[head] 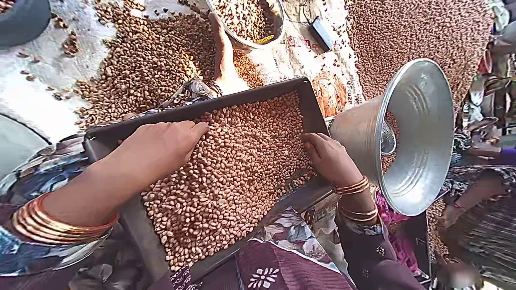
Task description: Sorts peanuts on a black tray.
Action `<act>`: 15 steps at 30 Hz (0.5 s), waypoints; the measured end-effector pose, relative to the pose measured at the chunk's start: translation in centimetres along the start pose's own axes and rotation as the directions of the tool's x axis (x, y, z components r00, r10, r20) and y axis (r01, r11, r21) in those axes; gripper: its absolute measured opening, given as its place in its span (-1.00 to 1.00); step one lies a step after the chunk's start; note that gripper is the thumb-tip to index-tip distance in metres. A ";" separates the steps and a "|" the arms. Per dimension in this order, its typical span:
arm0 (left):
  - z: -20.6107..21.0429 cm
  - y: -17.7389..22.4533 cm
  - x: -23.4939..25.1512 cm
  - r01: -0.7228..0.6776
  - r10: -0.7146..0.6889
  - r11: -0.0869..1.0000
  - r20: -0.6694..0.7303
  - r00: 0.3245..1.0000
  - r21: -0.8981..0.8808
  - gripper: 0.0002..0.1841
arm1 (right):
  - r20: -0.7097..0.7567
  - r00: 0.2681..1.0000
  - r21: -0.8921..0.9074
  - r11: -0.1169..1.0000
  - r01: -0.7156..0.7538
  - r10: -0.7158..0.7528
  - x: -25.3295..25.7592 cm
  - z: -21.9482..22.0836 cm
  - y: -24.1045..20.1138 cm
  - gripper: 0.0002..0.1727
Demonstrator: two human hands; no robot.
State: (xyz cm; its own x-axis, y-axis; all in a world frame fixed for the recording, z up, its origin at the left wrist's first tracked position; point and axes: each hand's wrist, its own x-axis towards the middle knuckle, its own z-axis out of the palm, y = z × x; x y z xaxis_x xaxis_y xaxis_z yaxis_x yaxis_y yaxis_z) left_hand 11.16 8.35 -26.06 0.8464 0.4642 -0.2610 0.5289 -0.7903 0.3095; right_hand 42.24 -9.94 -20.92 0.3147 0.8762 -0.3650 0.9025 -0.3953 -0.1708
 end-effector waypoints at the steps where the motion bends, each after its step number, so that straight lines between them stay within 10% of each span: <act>1: -0.1 0.1 -0.1 0.004 -0.004 1.000 0.003 1.000 -0.006 -0.74 | 0.032 0.999 -0.049 0.999 -0.004 0.006 0.0 0.8 -0.3 -0.68; 9: -0.8 0.3 0.0 -0.030 0.030 1.000 0.003 1.000 0.002 -0.78 | -0.038 0.810 0.138 0.800 0.585 -0.585 -0.9 3.1 -7.6 -0.79; 15: -0.8 0.1 0.3 -0.039 0.038 0.999 0.028 0.999 0.011 -0.75 | -0.028 0.296 0.149 0.289 0.946 -0.955 -5.8 7.7 -18.1 -0.74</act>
State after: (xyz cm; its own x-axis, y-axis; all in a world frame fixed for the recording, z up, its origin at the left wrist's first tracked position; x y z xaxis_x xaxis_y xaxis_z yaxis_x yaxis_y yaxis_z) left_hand 11.56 8.77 -25.37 0.8640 0.4223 -0.2741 0.4950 -0.8121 0.3091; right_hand 21.77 -9.99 -22.79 -0.7605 0.6443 0.0806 0.5144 0.6736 -0.5307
